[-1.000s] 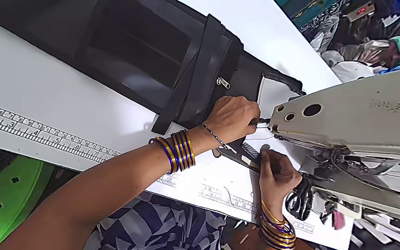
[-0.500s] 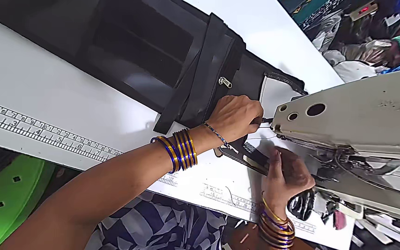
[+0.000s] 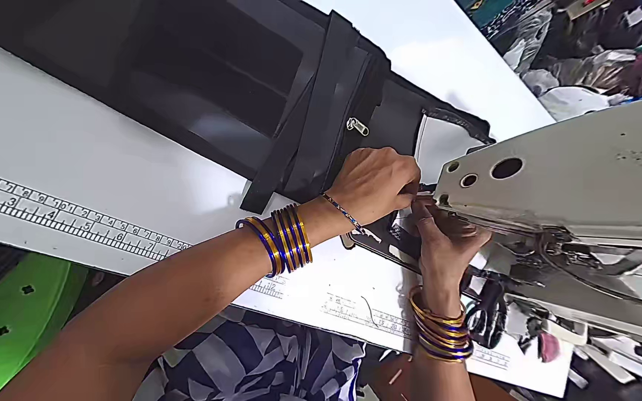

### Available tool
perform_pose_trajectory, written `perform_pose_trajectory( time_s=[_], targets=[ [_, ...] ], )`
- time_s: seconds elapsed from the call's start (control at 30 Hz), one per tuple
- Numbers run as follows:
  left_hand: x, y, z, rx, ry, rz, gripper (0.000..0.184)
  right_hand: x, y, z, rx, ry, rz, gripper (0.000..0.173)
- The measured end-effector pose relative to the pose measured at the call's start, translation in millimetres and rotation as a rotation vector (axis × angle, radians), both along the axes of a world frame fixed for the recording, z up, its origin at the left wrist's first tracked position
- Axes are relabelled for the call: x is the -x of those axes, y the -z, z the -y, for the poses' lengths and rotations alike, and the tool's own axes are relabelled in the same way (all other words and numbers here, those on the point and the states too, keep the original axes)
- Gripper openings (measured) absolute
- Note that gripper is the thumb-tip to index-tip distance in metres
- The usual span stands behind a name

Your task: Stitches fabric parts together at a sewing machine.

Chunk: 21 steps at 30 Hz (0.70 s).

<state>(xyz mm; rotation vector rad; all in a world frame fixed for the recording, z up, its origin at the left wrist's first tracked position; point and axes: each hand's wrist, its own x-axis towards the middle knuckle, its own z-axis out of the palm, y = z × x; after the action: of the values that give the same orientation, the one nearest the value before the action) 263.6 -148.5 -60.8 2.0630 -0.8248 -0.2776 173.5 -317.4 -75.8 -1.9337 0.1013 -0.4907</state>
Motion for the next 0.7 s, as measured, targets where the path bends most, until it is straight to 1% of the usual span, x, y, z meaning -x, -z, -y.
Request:
perform_pose_trajectory(
  time_s=[0.13,0.23,0.37,0.53,0.7],
  targets=[
    [-0.3,-0.9,-0.4,-0.018,0.006,0.000,0.018,-1.4,0.5,-1.8,-0.009,-0.013,0.014,0.048],
    [-0.3,0.2,0.2,-0.025,0.004,0.014,0.018,-1.9,1.5,-1.9,0.002,-0.006,0.016,0.045],
    [-0.5,-1.5,0.0,-0.038,0.009,-0.002,0.018,-2.0,1.7,-5.0,0.014,0.009,0.018,0.045],
    [-0.2,-1.8,-0.4,-0.040,0.011,0.002,0.019,-1.9,2.1,-4.0,0.071,-0.026,-0.006,0.035],
    [0.6,0.0,0.1,-0.031,0.004,0.029,0.019,0.1,2.0,-3.8,0.099,-0.012,-0.006,0.027]
  ],
)
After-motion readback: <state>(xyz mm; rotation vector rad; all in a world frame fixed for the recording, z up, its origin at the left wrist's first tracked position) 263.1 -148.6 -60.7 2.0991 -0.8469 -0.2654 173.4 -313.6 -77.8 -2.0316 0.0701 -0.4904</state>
